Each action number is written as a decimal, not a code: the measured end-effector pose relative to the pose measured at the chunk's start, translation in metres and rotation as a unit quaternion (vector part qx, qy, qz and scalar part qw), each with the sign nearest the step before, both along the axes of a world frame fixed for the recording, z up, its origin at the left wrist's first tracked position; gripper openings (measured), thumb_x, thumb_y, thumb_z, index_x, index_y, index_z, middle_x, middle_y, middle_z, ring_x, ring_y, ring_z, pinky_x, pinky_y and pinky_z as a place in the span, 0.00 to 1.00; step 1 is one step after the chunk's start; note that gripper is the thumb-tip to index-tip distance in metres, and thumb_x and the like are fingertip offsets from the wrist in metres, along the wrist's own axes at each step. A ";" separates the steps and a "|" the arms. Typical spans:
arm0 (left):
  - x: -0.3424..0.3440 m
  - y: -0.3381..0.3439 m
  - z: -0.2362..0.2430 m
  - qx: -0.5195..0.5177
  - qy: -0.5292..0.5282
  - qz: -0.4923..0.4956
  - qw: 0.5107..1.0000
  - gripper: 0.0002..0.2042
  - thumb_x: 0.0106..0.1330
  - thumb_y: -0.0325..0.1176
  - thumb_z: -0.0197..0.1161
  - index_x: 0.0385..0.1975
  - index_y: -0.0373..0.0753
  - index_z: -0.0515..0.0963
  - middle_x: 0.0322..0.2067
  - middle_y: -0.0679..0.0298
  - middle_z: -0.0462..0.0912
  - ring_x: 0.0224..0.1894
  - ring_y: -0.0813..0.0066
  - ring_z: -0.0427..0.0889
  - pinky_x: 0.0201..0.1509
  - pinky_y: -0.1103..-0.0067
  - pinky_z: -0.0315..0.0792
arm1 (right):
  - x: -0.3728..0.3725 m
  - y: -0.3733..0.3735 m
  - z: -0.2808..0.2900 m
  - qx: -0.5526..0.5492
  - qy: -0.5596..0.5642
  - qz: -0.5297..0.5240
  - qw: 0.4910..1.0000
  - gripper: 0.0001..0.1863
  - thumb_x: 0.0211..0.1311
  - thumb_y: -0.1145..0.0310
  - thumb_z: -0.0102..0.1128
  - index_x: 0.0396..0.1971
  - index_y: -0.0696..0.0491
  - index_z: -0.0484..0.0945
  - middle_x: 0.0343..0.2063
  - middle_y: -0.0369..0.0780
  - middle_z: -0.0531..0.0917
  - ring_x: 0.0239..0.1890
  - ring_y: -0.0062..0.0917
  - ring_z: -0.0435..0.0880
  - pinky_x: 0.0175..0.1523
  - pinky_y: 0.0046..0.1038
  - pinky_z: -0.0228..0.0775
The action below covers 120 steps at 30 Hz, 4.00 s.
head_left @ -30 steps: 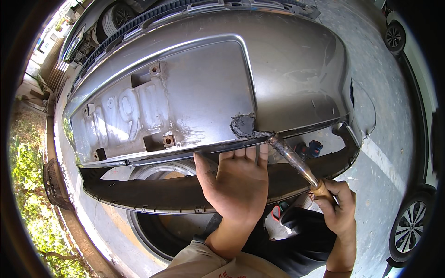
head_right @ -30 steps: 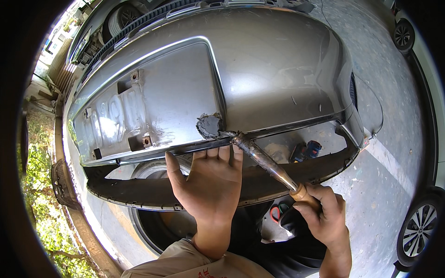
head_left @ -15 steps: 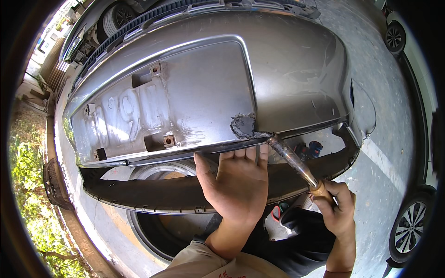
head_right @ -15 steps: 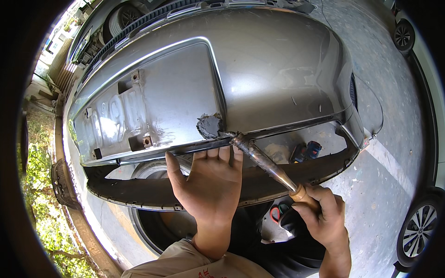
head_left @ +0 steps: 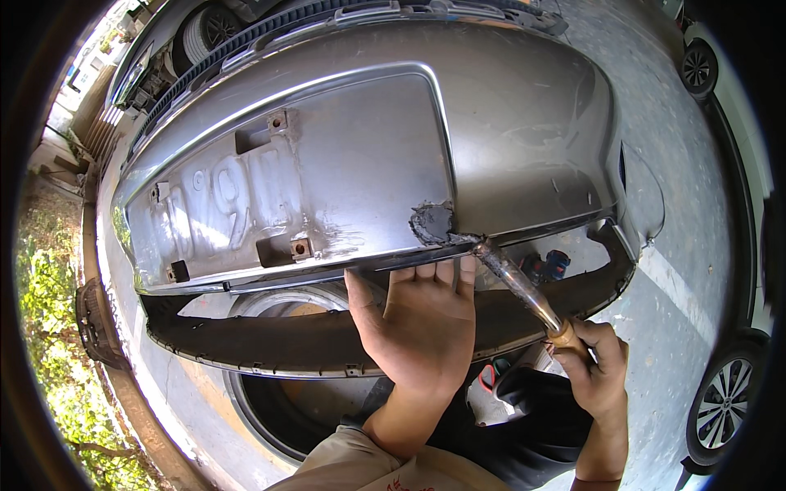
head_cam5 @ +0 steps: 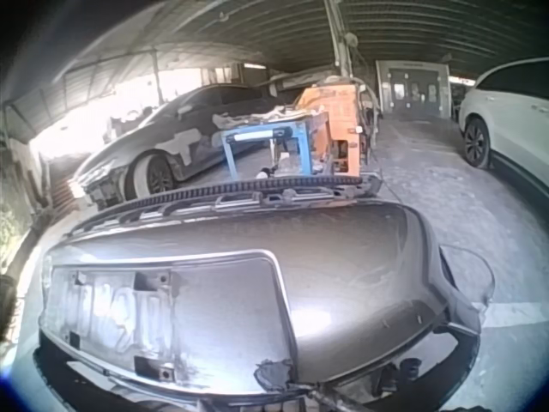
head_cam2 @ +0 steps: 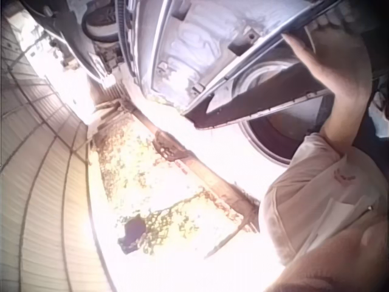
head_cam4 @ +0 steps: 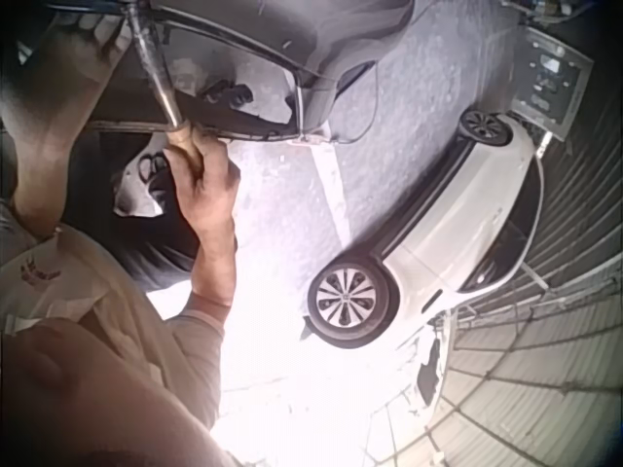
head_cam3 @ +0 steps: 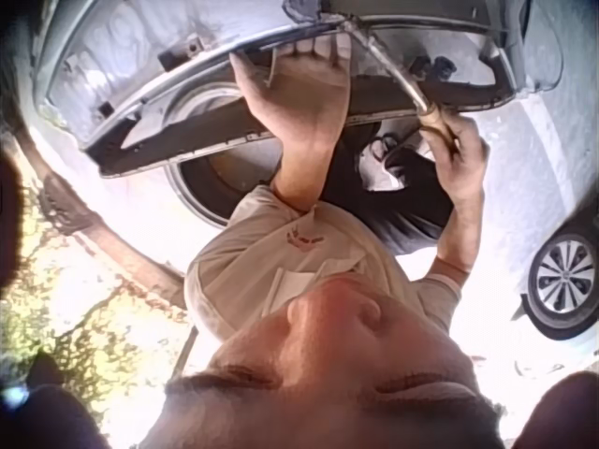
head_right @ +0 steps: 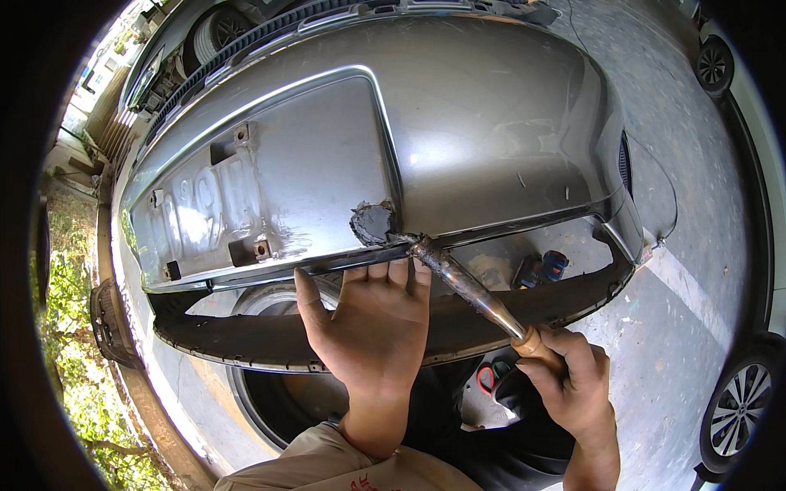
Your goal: The person uses a chisel to scrape and remove material from a damaged area on the rear bumper of a silver car. The person holds the bumper steady with one hand while working the tool with the other.
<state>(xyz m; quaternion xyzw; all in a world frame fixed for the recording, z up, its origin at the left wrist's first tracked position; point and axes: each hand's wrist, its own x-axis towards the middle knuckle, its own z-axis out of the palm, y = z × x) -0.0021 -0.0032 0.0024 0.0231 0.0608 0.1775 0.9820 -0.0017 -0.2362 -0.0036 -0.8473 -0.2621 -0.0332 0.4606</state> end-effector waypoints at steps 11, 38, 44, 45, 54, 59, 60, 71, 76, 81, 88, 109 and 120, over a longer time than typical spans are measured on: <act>0.001 -0.002 0.008 -0.018 0.047 0.013 0.999 0.31 0.74 0.65 0.52 0.40 0.38 0.84 0.49 0.62 0.86 0.57 0.67 0.77 0.75 0.64 0.56 | -0.001 0.000 -0.001 0.002 0.003 -0.001 1.000 0.20 0.59 0.72 0.77 0.46 0.59 0.76 0.33 0.49 0.89 0.32 0.38 0.92 0.37 0.30 0.82; -0.002 0.004 -0.003 0.036 0.069 0.016 0.997 0.30 0.77 0.61 0.53 0.58 0.37 0.74 0.55 0.60 0.83 0.61 0.65 0.77 0.71 0.64 0.61 | -0.018 0.008 -0.009 -0.107 -0.254 -0.042 0.960 0.25 0.53 0.84 0.73 0.52 0.57 0.77 0.38 0.48 0.81 0.32 0.41 0.82 0.34 0.35 0.76; -0.004 0.007 -0.003 0.030 0.061 0.008 0.998 0.29 0.78 0.59 0.51 0.61 0.36 0.73 0.56 0.58 0.82 0.60 0.64 0.77 0.72 0.62 0.61 | -0.014 0.018 -0.011 -0.119 -0.297 -0.053 0.946 0.22 0.56 0.78 0.75 0.51 0.53 0.79 0.38 0.42 0.79 0.30 0.34 0.81 0.30 0.31 0.72; -0.004 0.007 -0.003 0.028 0.057 0.007 0.998 0.29 0.79 0.59 0.51 0.61 0.36 0.73 0.56 0.58 0.83 0.60 0.64 0.77 0.72 0.62 0.61 | -0.014 0.019 -0.012 -0.119 -0.296 -0.053 0.946 0.22 0.56 0.78 0.74 0.51 0.53 0.79 0.38 0.42 0.79 0.30 0.34 0.81 0.30 0.31 0.72; -0.005 0.008 0.001 0.022 0.058 0.001 0.998 0.30 0.79 0.60 0.49 0.60 0.36 0.74 0.55 0.59 0.84 0.59 0.64 0.78 0.73 0.62 0.60 | -0.012 0.019 -0.016 -0.125 -0.289 -0.052 0.948 0.23 0.54 0.79 0.74 0.51 0.53 0.79 0.38 0.42 0.79 0.31 0.34 0.81 0.30 0.31 0.72; -0.004 0.007 0.007 0.022 0.075 0.002 0.997 0.30 0.79 0.60 0.49 0.59 0.37 0.75 0.54 0.60 0.84 0.58 0.65 0.78 0.73 0.63 0.59 | -0.011 0.020 -0.016 -0.128 -0.299 -0.046 0.944 0.22 0.54 0.80 0.74 0.49 0.55 0.79 0.38 0.43 0.79 0.31 0.35 0.81 0.30 0.32 0.73; -0.004 0.007 0.006 0.019 0.069 0.001 0.997 0.30 0.79 0.60 0.49 0.58 0.37 0.75 0.54 0.60 0.84 0.58 0.65 0.78 0.74 0.63 0.59 | -0.012 0.021 -0.015 -0.126 -0.293 -0.042 0.947 0.23 0.52 0.82 0.74 0.49 0.55 0.79 0.38 0.43 0.79 0.32 0.37 0.81 0.31 0.33 0.73; -0.003 0.006 0.009 0.009 0.088 0.009 0.996 0.29 0.79 0.60 0.49 0.58 0.38 0.76 0.52 0.60 0.85 0.56 0.65 0.78 0.75 0.62 0.57 | -0.015 0.019 -0.006 -0.119 -0.265 -0.032 0.956 0.19 0.53 0.80 0.74 0.46 0.56 0.81 0.36 0.42 0.80 0.31 0.37 0.82 0.31 0.33 0.74; -0.006 0.010 -0.005 0.050 0.058 -0.016 0.997 0.33 0.75 0.66 0.51 0.62 0.40 0.72 0.59 0.67 0.80 0.65 0.70 0.72 0.76 0.65 0.54 | -0.019 0.017 -0.003 -0.039 -0.191 -0.044 0.980 0.21 0.54 0.80 0.75 0.48 0.58 0.80 0.37 0.45 0.83 0.32 0.37 0.84 0.33 0.32 0.77; -0.005 0.009 -0.005 0.041 0.055 -0.015 0.998 0.32 0.75 0.65 0.52 0.60 0.41 0.74 0.58 0.67 0.81 0.64 0.70 0.73 0.76 0.65 0.54 | -0.020 0.002 0.005 0.111 0.113 -0.005 0.987 0.17 0.71 0.70 0.66 0.53 0.64 0.78 0.33 0.44 0.87 0.27 0.23 0.84 0.33 0.24 0.77; -0.006 0.010 -0.005 0.048 0.063 -0.016 0.997 0.30 0.75 0.65 0.52 0.59 0.43 0.74 0.56 0.67 0.82 0.63 0.69 0.74 0.75 0.65 0.55 | -0.018 0.006 0.005 0.103 0.191 0.006 0.976 0.19 0.73 0.67 0.64 0.54 0.66 0.79 0.33 0.43 0.88 0.27 0.21 0.84 0.34 0.22 0.77; -0.006 0.010 -0.007 0.029 0.033 -0.024 0.999 0.30 0.75 0.65 0.50 0.60 0.44 0.74 0.58 0.66 0.81 0.63 0.68 0.73 0.74 0.65 0.56 | -0.013 0.012 0.002 0.000 0.018 0.003 1.000 0.21 0.62 0.73 0.72 0.54 0.64 0.80 0.38 0.50 0.88 0.36 0.38 0.90 0.43 0.30 0.81; -0.004 0.007 0.003 0.001 0.055 -0.012 0.998 0.28 0.77 0.62 0.51 0.53 0.40 0.77 0.51 0.63 0.83 0.59 0.67 0.75 0.73 0.64 0.55 | -0.012 0.012 0.000 0.004 -0.006 0.004 1.000 0.22 0.61 0.75 0.72 0.54 0.65 0.80 0.37 0.50 0.89 0.36 0.38 0.90 0.43 0.30 0.81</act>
